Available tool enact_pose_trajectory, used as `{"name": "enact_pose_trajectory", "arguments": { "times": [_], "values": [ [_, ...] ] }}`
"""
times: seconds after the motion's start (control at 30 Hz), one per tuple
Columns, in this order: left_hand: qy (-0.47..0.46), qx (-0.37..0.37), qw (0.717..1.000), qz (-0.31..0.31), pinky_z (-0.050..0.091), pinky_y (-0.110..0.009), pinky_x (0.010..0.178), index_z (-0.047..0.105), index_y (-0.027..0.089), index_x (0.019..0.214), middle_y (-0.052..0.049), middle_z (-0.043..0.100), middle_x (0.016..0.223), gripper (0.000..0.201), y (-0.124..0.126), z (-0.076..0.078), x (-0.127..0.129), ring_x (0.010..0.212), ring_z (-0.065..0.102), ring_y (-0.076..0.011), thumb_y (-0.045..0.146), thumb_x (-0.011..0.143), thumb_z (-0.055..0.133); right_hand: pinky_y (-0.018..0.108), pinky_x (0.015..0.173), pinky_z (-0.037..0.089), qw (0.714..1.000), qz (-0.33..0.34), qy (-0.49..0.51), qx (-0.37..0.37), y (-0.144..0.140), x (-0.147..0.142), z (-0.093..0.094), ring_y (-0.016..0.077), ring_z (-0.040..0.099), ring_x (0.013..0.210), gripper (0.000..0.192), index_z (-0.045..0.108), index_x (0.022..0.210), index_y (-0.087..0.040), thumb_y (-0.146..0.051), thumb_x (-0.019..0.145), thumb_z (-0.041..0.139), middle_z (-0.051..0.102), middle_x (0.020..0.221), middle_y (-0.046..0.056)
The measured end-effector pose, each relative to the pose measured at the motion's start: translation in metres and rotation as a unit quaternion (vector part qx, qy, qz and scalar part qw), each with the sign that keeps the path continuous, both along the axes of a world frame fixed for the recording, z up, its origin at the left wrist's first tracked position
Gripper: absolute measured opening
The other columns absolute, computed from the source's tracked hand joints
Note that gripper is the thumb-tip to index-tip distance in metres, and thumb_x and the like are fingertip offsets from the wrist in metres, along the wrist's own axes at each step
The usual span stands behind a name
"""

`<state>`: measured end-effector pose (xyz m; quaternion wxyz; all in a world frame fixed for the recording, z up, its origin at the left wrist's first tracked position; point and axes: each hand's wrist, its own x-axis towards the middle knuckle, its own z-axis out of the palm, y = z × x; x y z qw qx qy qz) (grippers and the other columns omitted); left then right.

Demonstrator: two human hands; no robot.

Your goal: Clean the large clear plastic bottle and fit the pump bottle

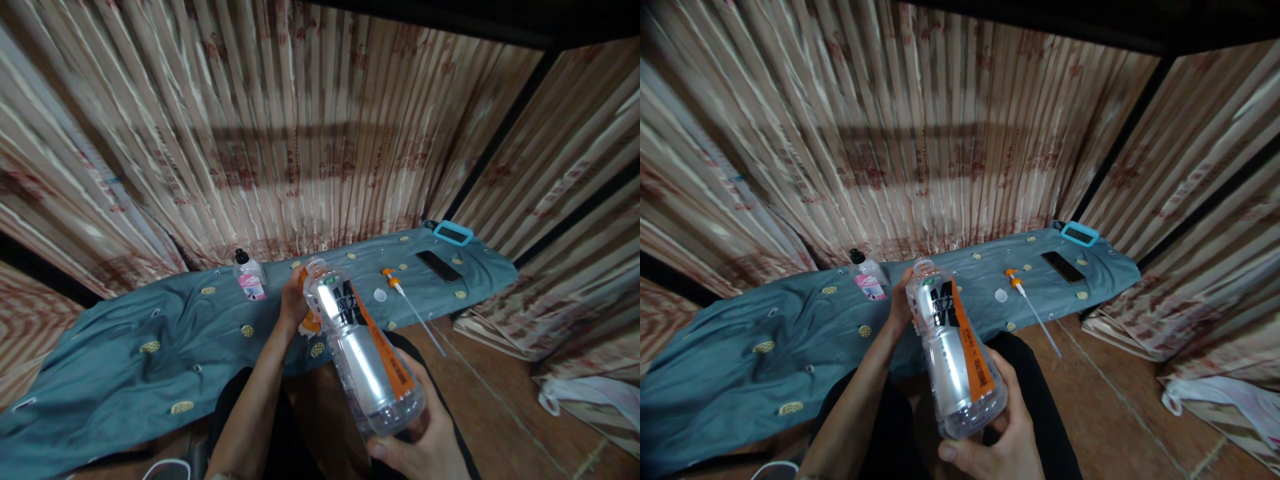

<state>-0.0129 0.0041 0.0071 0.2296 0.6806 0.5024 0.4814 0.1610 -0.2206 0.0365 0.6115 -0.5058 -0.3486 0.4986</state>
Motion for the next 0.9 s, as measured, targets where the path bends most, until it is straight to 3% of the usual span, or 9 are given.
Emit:
{"name": "enact_pose_trajectory", "arguments": {
  "times": [0.9],
  "values": [
    [0.000,0.002,1.000,0.011,0.057,-0.039,0.088,0.063,0.020,0.110,-0.009,0.074,0.111,0.027,-0.0002,0.0016,0.0024,0.100,0.072,-0.0262,0.025,0.084,0.060,0.029,0.077,0.062,1.000,0.012,0.008,-0.006,0.0017,0.0006,0.0065,0.0278,0.075,0.096,0.104,0.053,0.131,-0.027,-0.048,0.042,0.101,0.075,0.117,0.007]
  ]
}}
